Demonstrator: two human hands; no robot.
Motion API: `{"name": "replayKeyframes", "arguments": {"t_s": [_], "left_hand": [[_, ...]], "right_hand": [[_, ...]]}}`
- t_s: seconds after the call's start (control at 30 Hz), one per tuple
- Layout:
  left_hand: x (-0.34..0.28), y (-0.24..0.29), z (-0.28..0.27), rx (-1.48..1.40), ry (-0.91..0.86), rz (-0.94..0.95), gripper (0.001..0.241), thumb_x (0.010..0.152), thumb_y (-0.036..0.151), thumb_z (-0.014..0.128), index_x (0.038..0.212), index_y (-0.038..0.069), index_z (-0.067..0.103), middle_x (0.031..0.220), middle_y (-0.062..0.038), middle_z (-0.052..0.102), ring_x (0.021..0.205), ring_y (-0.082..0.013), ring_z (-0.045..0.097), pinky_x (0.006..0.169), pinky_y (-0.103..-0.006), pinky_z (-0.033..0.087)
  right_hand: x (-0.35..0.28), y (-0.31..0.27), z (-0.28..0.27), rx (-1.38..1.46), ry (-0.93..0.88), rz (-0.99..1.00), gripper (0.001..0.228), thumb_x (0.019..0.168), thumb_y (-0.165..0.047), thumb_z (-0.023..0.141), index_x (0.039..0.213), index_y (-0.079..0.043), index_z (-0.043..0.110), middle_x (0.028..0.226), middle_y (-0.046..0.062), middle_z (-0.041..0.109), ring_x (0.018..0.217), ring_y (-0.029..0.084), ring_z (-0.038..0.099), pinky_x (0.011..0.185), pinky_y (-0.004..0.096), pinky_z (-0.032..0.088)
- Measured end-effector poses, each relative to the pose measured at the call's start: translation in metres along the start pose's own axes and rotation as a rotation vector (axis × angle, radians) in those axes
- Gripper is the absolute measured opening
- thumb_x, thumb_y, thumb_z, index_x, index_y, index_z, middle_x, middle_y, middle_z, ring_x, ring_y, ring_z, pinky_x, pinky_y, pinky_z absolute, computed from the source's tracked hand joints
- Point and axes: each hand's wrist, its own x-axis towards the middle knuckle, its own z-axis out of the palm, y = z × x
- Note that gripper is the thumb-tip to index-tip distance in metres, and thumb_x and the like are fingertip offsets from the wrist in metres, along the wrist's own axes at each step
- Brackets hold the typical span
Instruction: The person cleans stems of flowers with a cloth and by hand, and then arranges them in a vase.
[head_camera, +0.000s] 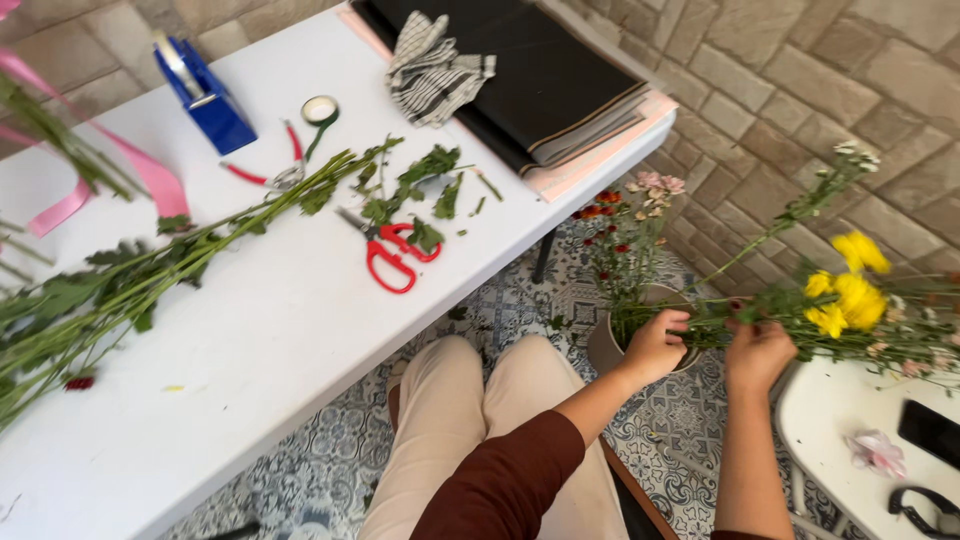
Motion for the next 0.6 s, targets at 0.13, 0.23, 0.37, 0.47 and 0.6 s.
{"name": "replayKeyframes", "arguments": {"t_s": [0.13,0.23,0.37,0.47,0.6], "left_hand": [[0.015,0.002,0.016,0.070,0.056,0.200,0.065,0.070,-0.004,0.049,0.133,0.001,0.037,0.125,-0.030,0.043,0.110,-0.0409,0.049,0.095,-0.0465,0.042],[-0.018,0.052,0.012,0.079,-0.080,0.131,0.064,0.078,-0.006,0.040,0.139,-0.003,0.021,0.134,-0.030,0.029,0.124,-0.0424,0.034,0.103,-0.0517,0.031],[0.013,0.021,0.029,0.143,-0.108,0.150,0.064,0.076,-0.006,0.043,0.138,-0.002,0.025,0.132,-0.031,0.032,0.122,-0.0439,0.037,0.103,-0.0525,0.032],[0.033,-0.002,0.041,0.271,-0.060,0.172,0.066,0.072,-0.003,0.047,0.136,0.005,0.033,0.125,-0.025,0.042,0.113,-0.0365,0.048,0.097,-0.0459,0.040],[0.023,0.010,0.038,0.240,-0.091,0.149,0.065,0.075,-0.005,0.044,0.137,0.005,0.030,0.127,-0.026,0.039,0.118,-0.0393,0.043,0.099,-0.0475,0.037]], "right_hand": [[-0.002,-0.040,-0.014,0.024,0.066,0.090,0.007,0.088,-0.007,0.062,0.086,-0.004,0.068,0.071,0.018,0.062,0.081,0.042,0.058,0.060,0.054,0.039],[-0.008,-0.038,-0.014,0.128,-0.020,0.106,0.012,0.088,0.000,0.061,0.089,0.011,0.066,0.066,0.025,0.060,0.068,0.047,0.057,0.057,0.053,0.047],[0.002,-0.070,-0.030,0.028,0.084,0.136,0.015,0.086,-0.012,0.066,0.082,0.003,0.067,0.069,0.024,0.060,0.077,0.044,0.058,0.059,0.055,0.042],[-0.004,-0.052,-0.024,0.018,0.006,0.170,0.011,0.081,-0.002,0.063,0.079,0.008,0.067,0.066,0.027,0.059,0.069,0.047,0.057,0.060,0.055,0.043],[-0.004,-0.067,-0.035,0.097,0.028,0.207,0.017,0.087,-0.008,0.060,0.077,0.005,0.065,0.059,0.022,0.058,0.064,0.044,0.056,0.054,0.049,0.040]]}}
